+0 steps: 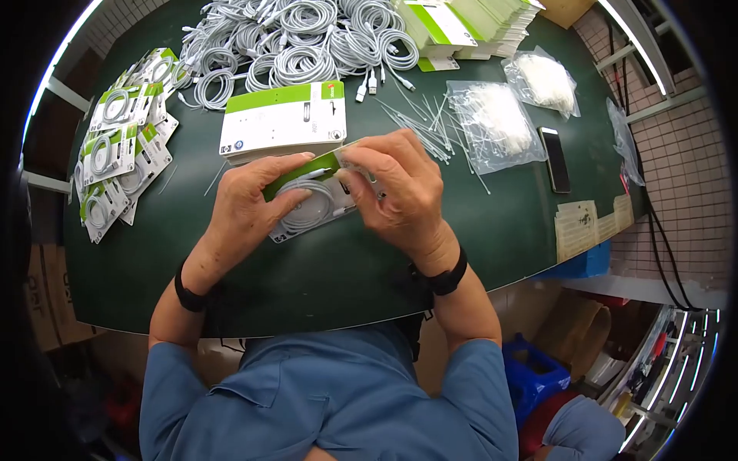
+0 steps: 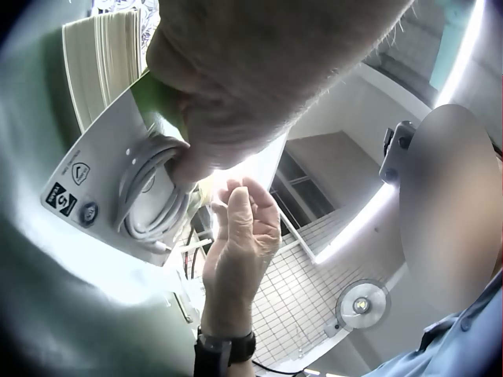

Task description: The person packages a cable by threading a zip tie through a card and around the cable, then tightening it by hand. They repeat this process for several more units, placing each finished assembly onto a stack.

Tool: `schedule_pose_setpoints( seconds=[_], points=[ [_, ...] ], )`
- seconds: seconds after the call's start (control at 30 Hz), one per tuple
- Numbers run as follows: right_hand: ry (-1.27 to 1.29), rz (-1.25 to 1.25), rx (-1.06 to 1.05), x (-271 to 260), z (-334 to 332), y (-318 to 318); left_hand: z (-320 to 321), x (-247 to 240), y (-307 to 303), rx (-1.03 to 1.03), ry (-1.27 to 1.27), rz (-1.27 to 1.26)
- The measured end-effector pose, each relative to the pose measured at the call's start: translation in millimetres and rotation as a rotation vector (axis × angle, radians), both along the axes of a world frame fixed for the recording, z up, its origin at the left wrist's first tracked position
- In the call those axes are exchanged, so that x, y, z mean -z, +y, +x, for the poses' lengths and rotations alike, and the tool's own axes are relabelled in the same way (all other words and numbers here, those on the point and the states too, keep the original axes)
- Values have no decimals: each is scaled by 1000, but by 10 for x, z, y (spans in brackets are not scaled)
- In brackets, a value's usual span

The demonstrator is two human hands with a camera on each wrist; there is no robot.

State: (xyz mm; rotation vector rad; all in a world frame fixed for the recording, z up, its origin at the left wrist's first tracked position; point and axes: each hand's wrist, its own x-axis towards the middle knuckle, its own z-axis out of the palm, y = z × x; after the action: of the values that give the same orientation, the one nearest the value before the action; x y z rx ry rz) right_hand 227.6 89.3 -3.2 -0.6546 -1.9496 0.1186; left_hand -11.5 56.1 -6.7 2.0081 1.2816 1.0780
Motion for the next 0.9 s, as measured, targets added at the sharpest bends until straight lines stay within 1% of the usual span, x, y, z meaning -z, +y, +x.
schedule_pose_setpoints(
  seconds=[0.07, 0.1, 0.13, 0.17, 0.2, 0.23, 0.27, 0.3, 0.33, 0.37, 0.4, 0.43, 0.47, 0.5, 0.53, 0.57, 0.63, 0.67, 0.73, 0.77, 0.8, 0.83, 0.9],
  points=[
    [-5, 11, -15, -132, -40, -75, 2, -64, 1, 87, 88, 1],
    [-110, -32, -41, -224, -94, -149, 10, -70, -14, 129, 129, 1],
    [-215, -71, -68, -305, -147, -220, 17, -60, -28, 126, 127, -8],
    [-319, -101, -95, -343, -176, -264, 17, -59, -24, 167, 157, 64],
    [-319, -98, -100, -325, -182, -292, 15, -65, -16, 208, 188, 139],
    [-345, -189, -95, -276, -185, -311, 11, -76, -8, 248, 220, 217],
    [-370, -277, -90, -222, -188, -317, 11, -91, -8, 241, 223, 226],
    [-396, -362, -84, -186, -193, -317, 14, -108, -21, 180, 224, 329],
    [-395, -347, -86, -172, -186, -310, 18, -127, -34, 119, 226, 436],
    [-319, -433, -95, -171, -162, -290, 20, -151, -31, 60, 227, 547],
    [-242, -517, -104, -174, -136, -267, 23, -176, -21, 59, 232, 568],
    [-164, -601, -112, -172, -123, -248, 31, -193, -18, -58, 191, 568],
    [-159, -582, -108, -161, -126, -233, 43, -203, -13, -171, 148, 567],
    [22, -727, -148, -148, -137, -219, 51, -206, 0, -282, 102, 565],
    [204, -869, -192, -127, -153, -209, 51, -180, 15, -276, 101, 583],
    [388, -1011, -239, -97, -167, -207, 44, -123, 27, -270, -11, 449],
    [399, -1003, -252, 12, -208, -230, 43, -10, 55, -254, -231, 171],
    [407, -1011, -264, 72, -235, -248, 56, 33, 66, -255, -233, 178],
    [412, -1016, -278, 130, -294, -260, 99, 94, 84, -313, -166, 319],
    [479, -1029, -285, 143, -328, -262, 122, 119, 98, -341, -133, 388],
    [547, -1042, -293, 151, -358, -266, 153, 147, 116, -341, -136, 392],
    [612, -1054, -301, 153, -374, -273, 193, 175, 136, -299, -257, 325],
    [635, -1040, -307, 146, -383, -296, 256, 173, 186, -209, -495, 195]
  ],
)
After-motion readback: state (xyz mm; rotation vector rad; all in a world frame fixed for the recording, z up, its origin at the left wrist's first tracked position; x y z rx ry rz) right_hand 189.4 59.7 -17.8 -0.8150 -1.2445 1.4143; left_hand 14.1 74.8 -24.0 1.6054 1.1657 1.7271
